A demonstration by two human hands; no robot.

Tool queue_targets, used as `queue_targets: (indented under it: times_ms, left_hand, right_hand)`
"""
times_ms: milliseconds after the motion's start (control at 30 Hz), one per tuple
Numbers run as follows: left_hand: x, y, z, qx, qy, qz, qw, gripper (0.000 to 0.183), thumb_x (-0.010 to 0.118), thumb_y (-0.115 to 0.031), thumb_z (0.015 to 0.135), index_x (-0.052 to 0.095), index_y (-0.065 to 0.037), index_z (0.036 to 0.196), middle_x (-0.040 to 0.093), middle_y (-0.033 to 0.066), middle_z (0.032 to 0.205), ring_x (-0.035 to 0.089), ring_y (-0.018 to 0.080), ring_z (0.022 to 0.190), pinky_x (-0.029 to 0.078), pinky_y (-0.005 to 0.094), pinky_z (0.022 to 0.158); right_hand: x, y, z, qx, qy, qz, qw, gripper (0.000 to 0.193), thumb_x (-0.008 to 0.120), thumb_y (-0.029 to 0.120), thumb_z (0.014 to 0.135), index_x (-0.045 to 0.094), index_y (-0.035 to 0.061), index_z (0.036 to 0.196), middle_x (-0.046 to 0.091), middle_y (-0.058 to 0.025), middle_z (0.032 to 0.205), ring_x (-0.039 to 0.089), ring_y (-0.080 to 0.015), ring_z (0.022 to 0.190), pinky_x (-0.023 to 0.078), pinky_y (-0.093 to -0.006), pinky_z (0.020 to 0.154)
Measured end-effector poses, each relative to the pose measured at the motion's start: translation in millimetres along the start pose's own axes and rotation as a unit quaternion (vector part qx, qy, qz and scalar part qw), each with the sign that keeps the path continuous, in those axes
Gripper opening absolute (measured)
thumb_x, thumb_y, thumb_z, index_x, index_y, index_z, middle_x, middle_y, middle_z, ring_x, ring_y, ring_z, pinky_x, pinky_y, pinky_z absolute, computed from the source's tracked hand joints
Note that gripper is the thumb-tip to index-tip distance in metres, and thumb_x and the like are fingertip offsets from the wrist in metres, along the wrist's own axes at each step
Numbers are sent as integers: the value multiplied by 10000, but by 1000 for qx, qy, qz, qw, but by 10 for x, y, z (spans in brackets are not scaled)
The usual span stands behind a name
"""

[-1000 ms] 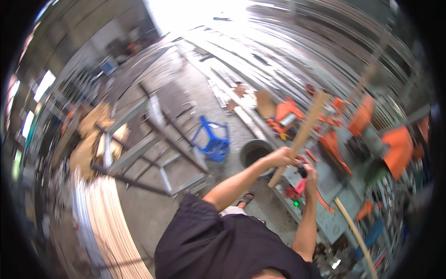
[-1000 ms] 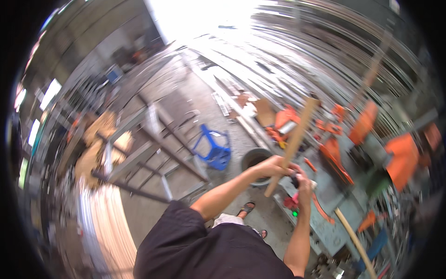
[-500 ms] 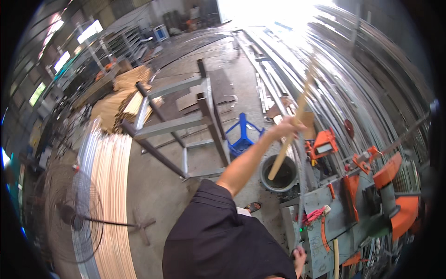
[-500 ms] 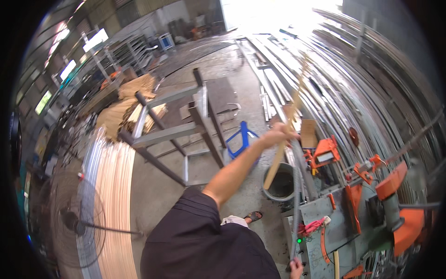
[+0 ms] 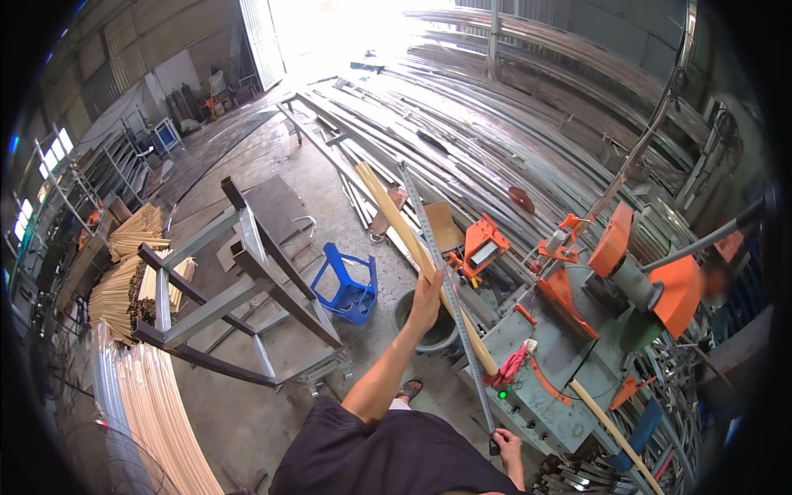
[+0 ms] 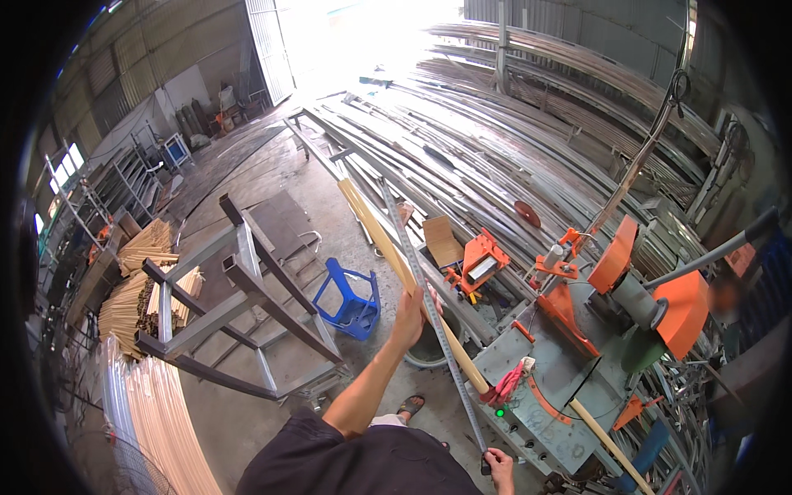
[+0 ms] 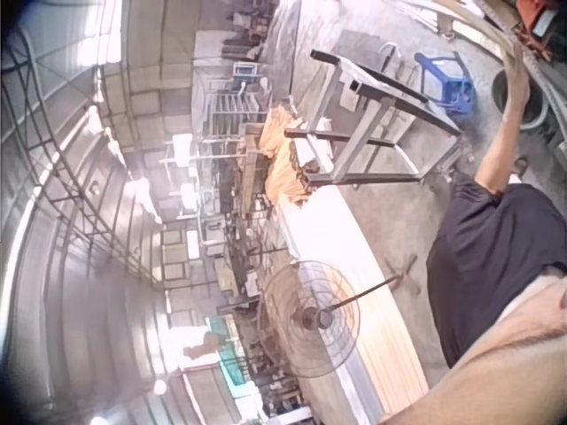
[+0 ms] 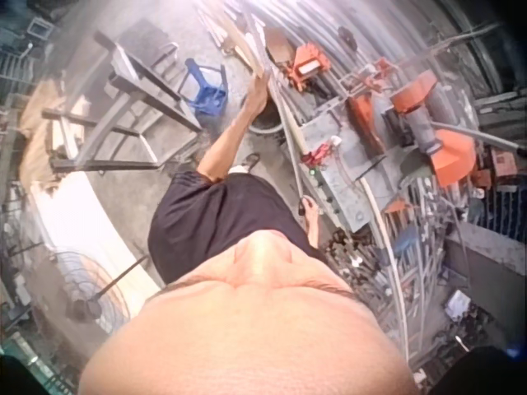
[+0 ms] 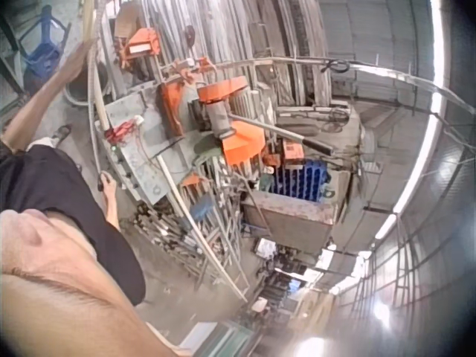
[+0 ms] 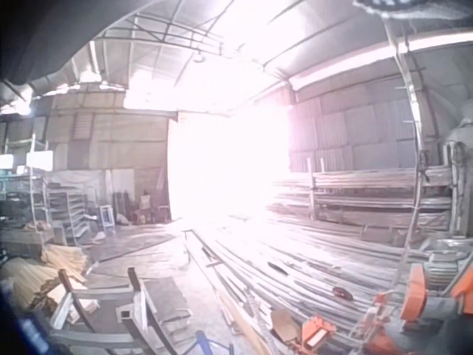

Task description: The person picks up a metal tube, places it on a circular cold saw, and measures it using a tape measure. They proceed to cut the tube into several shorter segments and then place the cut pieces onto a metal frame.

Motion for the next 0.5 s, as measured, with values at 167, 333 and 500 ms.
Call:
queue_targets:
  times_ms: [167, 333, 500]
  left_hand:
    - [244, 98, -310, 7, -7, -28, 1000, 327, 417, -389, 1038, 443, -62, 1039, 509, 53, 793, 549, 151, 648, 489, 287, 607]
    - [393, 54, -514, -3, -27, -12, 1000, 365, 392, -416, 1041, 453, -62, 975, 498, 32, 702, 514, 120, 556, 447, 258, 523]
    - [409, 37, -610, 3, -56, 39, 998, 403, 416, -438, 1029, 478, -61, 898, 486, 22, 618, 480, 99, 466, 398, 237, 433]
  right_hand:
    - [132, 126, 144, 6, -8, 45, 999, 223, 724, 119, 846, 707, -7, 1030, 666, -13, 776, 598, -68, 684, 482, -223, 619]
    - [241, 113, 129, 9, -12, 65, 998, 198, 688, 92, 876, 694, -10, 1045, 676, -11, 815, 609, -75, 704, 495, -233, 646]
    - [433, -41, 320, -4, 0, 105, 995, 210, 692, 88, 881, 686, -11, 1067, 680, -12, 856, 618, -78, 748, 503, -236, 688]
Point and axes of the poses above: each hand's wrist, its own z-axis towards the middle knuckle, its own x-axis out of the palm, y = z × x, the point moved 10 cm from there along z, towards the middle knuckle
